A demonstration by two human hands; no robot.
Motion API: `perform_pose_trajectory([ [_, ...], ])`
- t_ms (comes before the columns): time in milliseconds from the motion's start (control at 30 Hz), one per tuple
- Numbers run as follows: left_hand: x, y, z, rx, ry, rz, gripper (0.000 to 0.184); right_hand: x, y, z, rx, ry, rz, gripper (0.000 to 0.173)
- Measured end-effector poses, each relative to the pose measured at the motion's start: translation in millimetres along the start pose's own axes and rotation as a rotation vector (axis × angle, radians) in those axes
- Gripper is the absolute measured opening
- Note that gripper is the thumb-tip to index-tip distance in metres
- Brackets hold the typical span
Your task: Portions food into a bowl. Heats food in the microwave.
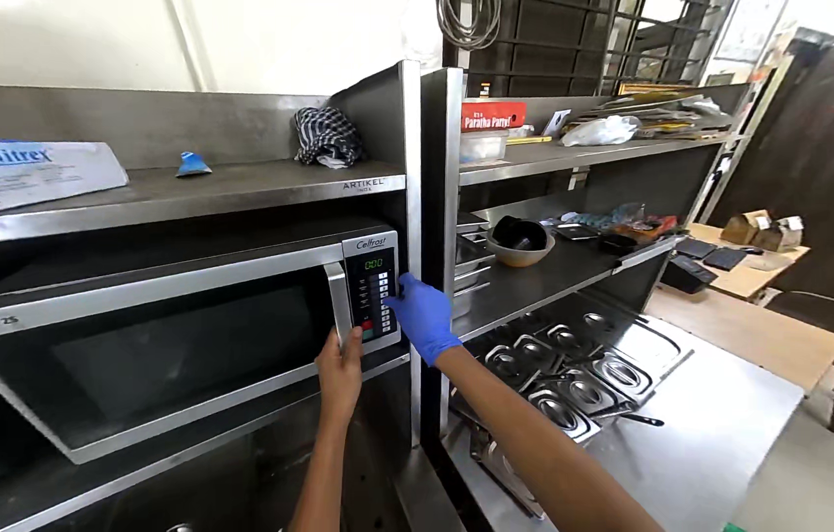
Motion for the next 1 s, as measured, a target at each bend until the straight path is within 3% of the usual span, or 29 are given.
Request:
perform_pose_trajectory([
  [233,6,5,-3,0.024,-0.034,0.050,0.023,-13,0,8,0.114,0.069,-0.108,0.034],
  [300,11,7,-4,0.059,-0.085,0.069,0.026,-19,16,-14,0.123,0.079,-0.022,0.029],
  [400,18,3,3,0.080,-0.149,0.018,0.027,-22,46,-91,0.130,0.042,0.112,0.012],
  [433,22,-1,6,0.078,-0.163,0.000,0.026,-30,60,-126,0.107,-0.023,0.153,0.013],
  [500,28,-5,9,0.081,-0.203,-0.042,0.025,-45,90,-207,0.014,-0.246,0.250,0.045],
  [567,27,-6,7,0.103,-0.231,-0.120,0.025,-34,110,-284,-0.218,-0.522,0.279,0.071],
  [633,26,-6,7,0.092,-0.216,-0.181,0.024,-8,111,-343,-0.451,-0.763,0.248,0.073],
  [767,21,-11,5,0.022,-0.165,-0.218,0.023,-9,155,-471,-0.610,-1.268,0.152,0.097],
  [833,20,-12,4,0.005,-0.158,-0.215,0.023,-10,149,-503,-0.712,-1.353,0.182,0.085],
  [900,20,-10,4,0.003,-0.165,-0.206,0.023,-10,139,-512,-0.719,-1.369,0.224,0.055],
  [1000,20,-7,6,0.019,-0.176,-0.209,0.021,2,123,-488,-0.407,-1.276,0.033,0.031],
])
Point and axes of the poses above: each hand's wrist, its own z-axis towards the middle knuckle, its own x-axis out of the back of the hand, y = z × x, the point moved 3 cm from there along z, towards the middle knuckle, and after that the axes turned 11 degrees about y, right-handed, at the moved point
